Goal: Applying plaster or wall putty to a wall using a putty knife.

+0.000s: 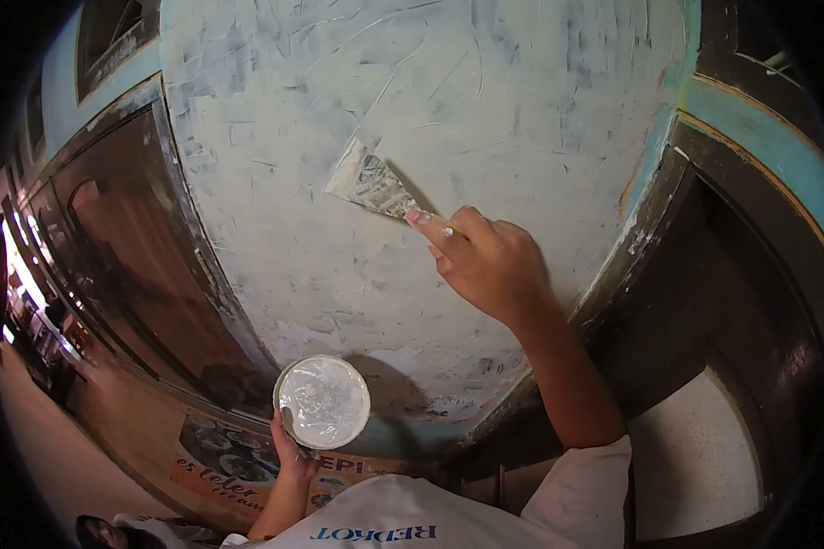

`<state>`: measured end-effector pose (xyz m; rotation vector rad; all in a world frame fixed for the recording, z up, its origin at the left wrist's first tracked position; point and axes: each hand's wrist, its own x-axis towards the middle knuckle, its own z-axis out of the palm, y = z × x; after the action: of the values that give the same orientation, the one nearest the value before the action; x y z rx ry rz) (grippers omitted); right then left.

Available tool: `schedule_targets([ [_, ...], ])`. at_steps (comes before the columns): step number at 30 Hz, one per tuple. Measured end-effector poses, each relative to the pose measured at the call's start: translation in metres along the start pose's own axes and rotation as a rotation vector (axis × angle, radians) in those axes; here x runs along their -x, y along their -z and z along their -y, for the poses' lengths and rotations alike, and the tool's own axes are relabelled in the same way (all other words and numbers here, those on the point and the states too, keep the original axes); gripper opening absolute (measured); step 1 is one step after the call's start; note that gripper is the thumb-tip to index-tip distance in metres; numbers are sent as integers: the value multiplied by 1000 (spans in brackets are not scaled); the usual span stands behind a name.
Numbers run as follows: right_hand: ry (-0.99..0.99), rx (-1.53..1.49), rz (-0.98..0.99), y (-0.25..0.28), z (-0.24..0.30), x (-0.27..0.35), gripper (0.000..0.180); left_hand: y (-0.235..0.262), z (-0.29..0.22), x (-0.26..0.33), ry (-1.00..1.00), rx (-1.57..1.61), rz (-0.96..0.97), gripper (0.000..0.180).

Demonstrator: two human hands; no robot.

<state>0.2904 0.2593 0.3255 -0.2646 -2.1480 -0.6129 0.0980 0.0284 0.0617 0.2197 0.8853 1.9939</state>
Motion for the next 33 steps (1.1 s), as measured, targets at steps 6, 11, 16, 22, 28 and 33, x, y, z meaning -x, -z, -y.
schedule_targets([
  [6,-168,133,15,-5,7,17,48,-1,-1,0,4,23,-38,62],
  [11,-303,127,42,-9,-1,72,49,-1,-1,-3,-7,-8,-56,61],
  [16,-353,133,92,-10,-5,122,47,-5,-1,-6,-11,-26,-34,61],
  [22,-293,17,-120,-15,-11,173,47,-4,6,-10,12,18,-31,60],
  [28,-314,25,-94,-13,1,82,45,-15,8,-11,50,-29,-4,61],
  [33,-392,-31,-156,-24,15,44,47,-26,12,-13,54,-38,15,60],
])
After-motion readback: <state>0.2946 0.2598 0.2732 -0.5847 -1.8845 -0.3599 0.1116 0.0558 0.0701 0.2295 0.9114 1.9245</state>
